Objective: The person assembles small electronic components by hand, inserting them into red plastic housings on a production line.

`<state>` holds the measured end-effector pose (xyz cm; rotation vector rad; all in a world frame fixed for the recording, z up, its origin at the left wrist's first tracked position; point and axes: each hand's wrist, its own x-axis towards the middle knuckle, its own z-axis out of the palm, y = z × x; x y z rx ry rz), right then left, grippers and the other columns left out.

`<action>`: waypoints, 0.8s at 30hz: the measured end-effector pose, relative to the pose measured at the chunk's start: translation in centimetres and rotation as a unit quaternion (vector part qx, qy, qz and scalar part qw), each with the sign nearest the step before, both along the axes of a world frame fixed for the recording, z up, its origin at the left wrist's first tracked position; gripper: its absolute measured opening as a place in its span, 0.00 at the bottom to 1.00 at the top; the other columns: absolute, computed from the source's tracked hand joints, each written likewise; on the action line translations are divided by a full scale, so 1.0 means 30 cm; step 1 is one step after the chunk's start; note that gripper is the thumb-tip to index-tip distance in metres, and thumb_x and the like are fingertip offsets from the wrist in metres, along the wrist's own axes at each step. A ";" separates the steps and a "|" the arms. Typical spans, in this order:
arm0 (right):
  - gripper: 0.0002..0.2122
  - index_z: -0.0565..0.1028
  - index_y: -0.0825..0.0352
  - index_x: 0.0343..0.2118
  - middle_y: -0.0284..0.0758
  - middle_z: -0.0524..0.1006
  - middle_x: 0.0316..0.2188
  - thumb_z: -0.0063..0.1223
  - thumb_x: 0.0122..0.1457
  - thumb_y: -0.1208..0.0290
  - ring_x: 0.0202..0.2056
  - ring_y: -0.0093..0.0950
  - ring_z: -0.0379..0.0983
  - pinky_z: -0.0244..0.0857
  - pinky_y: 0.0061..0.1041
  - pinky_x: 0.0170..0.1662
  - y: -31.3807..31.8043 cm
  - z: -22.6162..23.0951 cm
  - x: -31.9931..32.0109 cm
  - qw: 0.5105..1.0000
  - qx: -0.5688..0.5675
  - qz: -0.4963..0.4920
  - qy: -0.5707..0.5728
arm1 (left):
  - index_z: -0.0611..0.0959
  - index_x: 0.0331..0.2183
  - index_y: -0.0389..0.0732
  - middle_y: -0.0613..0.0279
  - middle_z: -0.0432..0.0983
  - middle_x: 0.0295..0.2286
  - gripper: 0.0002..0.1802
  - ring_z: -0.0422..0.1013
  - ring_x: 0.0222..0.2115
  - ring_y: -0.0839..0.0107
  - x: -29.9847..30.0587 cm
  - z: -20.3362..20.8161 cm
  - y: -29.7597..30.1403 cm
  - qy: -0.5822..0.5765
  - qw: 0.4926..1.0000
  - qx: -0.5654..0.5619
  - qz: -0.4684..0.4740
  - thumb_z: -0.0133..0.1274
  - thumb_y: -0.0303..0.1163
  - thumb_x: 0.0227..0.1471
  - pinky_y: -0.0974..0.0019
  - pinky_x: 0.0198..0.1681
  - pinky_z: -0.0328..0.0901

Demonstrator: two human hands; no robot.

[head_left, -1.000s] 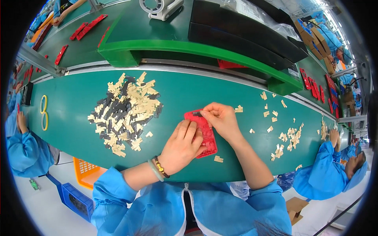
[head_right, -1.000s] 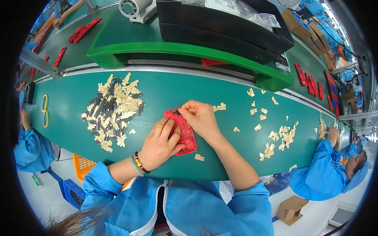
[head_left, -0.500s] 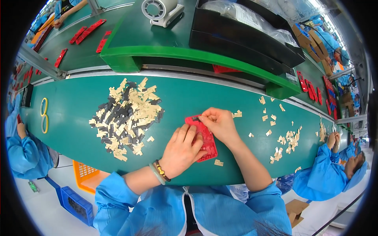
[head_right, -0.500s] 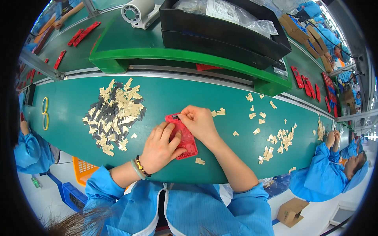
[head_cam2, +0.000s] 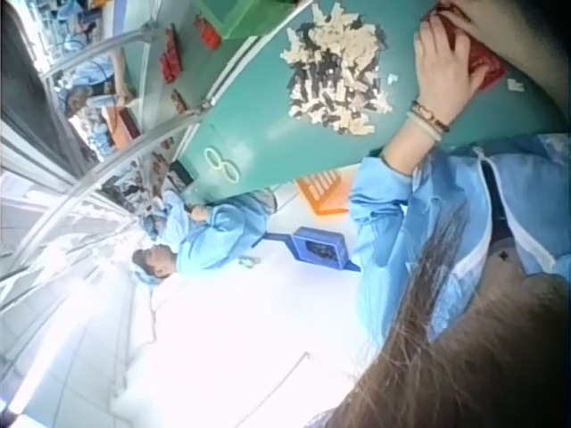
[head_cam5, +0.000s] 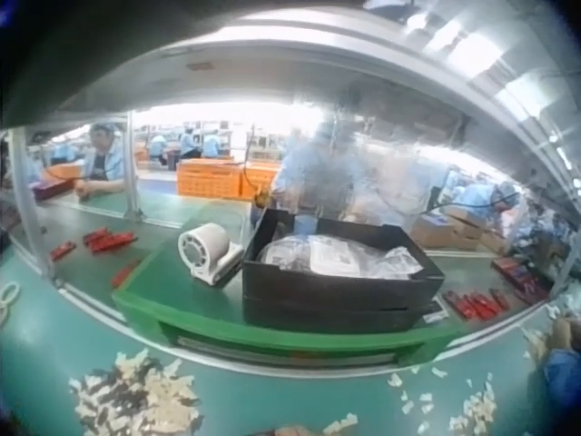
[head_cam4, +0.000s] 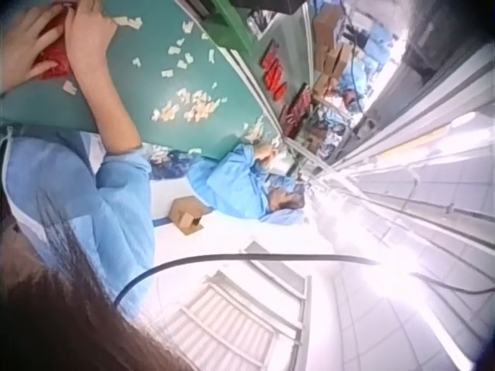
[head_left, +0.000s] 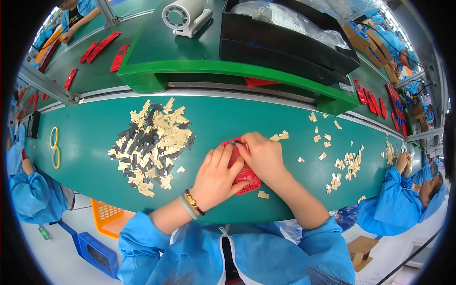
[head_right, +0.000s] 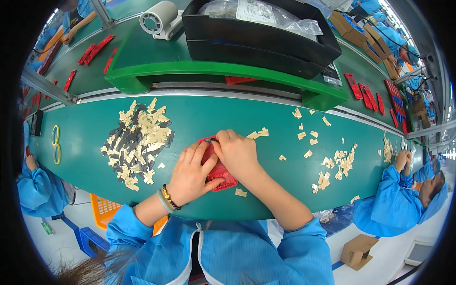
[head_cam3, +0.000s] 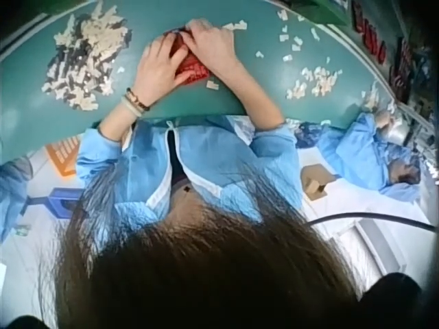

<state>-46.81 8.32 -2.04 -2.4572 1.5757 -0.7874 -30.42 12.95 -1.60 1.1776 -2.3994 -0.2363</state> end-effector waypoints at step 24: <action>0.16 0.77 0.62 0.34 0.31 0.74 0.36 0.66 0.39 0.68 0.32 0.30 0.73 0.68 0.27 0.32 0.177 0.004 -0.152 0.973 0.035 0.227 -0.022 | 0.81 0.27 0.36 0.61 0.68 0.30 0.12 0.63 0.34 0.65 -0.080 0.014 -0.071 -0.195 0.978 -0.071 0.012 0.51 0.34 0.40 0.64 0.38 0.60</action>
